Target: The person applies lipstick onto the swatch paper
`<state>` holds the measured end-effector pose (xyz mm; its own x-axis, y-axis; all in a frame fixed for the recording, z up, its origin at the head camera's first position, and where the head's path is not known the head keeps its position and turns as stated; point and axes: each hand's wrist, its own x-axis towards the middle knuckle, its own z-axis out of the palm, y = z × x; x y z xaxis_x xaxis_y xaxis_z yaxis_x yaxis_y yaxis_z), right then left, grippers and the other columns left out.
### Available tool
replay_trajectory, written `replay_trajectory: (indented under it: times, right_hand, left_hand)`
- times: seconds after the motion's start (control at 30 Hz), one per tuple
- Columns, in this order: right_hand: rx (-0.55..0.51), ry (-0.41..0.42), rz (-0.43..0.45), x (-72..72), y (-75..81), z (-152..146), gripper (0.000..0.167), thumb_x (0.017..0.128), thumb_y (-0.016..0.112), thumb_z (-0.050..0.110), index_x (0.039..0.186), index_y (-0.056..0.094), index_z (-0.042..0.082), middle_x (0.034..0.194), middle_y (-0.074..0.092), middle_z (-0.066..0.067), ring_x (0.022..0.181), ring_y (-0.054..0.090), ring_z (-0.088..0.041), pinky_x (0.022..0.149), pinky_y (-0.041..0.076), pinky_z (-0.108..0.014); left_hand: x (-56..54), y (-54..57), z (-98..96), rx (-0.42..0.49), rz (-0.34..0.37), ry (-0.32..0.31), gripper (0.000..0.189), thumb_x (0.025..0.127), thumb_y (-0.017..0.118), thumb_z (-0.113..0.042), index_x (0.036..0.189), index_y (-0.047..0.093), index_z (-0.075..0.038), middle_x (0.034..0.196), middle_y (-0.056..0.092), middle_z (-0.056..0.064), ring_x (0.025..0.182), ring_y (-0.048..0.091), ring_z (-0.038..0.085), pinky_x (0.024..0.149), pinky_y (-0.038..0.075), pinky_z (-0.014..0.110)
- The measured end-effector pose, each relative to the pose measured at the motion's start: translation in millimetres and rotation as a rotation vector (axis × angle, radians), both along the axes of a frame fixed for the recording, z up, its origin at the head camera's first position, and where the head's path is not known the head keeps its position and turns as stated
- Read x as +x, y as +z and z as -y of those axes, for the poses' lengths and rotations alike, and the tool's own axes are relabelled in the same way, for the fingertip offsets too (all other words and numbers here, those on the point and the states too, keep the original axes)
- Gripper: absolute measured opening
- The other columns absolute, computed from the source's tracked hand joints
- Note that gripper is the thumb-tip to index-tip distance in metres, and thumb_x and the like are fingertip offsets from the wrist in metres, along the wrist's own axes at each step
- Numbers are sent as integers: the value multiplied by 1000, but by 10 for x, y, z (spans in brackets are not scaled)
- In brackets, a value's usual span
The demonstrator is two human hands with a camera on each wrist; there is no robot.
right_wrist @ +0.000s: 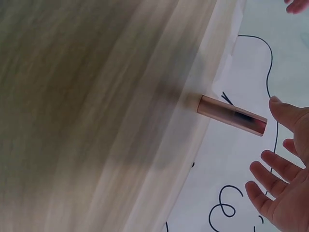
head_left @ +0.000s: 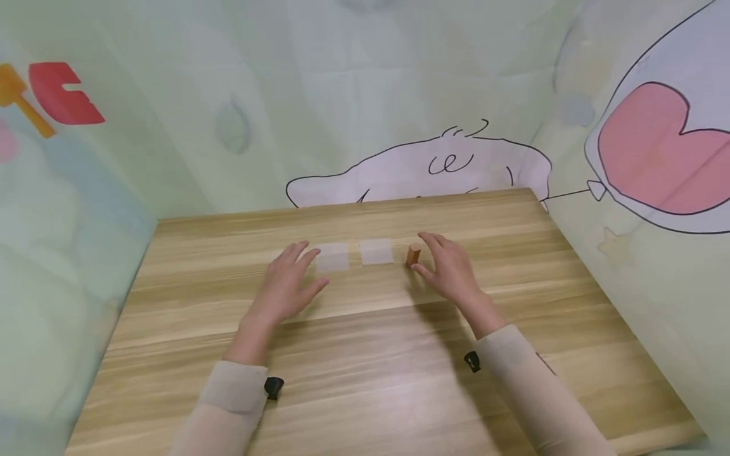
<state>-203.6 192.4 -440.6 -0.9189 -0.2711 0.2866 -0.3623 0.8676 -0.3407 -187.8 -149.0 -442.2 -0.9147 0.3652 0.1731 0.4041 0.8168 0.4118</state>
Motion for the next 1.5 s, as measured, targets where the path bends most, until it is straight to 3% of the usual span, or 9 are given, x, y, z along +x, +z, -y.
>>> replay_trajectory:
  times: [0.17, 0.67, 0.97, 1.5]
  right_hand:
    - [-5, -20, 24, 11, -39, -49, 67, 90, 79, 29, 146, 50, 4, 137, 58, -23, 123, 56, -42, 102, 46, -56]
    - [4, -51, 101, -4, -86, -62, 66, 94, 74, 33, 147, 49, 3, 139, 58, -22, 125, 56, -42, 104, 45, -56]
    - [-44, -40, 145, -29, -133, -41, 63, 92, 77, 26, 143, 52, 0, 131, 64, -18, 107, 66, -34, 93, 53, -49]
    - [-134, -81, 284, -104, -244, -52, 57, 92, 77, 23, 139, 55, 0, 127, 65, -21, 109, 65, -36, 93, 53, -51]
  left_hand:
    - [-37, 23, -166, 9, 7, -43, 59, 96, 70, -36, 142, 55, -3, 153, 42, 22, 144, 34, 41, 114, 28, 62]
    - [-152, 9, -461, -24, 33, -108, 59, 98, 66, -38, 146, 52, -5, 152, 45, 20, 142, 39, 40, 116, 28, 58]
    - [-149, -31, -591, -14, 43, -114, 59, 97, 68, -36, 145, 53, -5, 151, 46, 21, 141, 40, 39, 114, 30, 60]
    - [-137, -98, -709, -6, 65, -141, 57, 97, 69, -33, 144, 54, -5, 150, 48, 20, 139, 44, 39, 115, 31, 58]
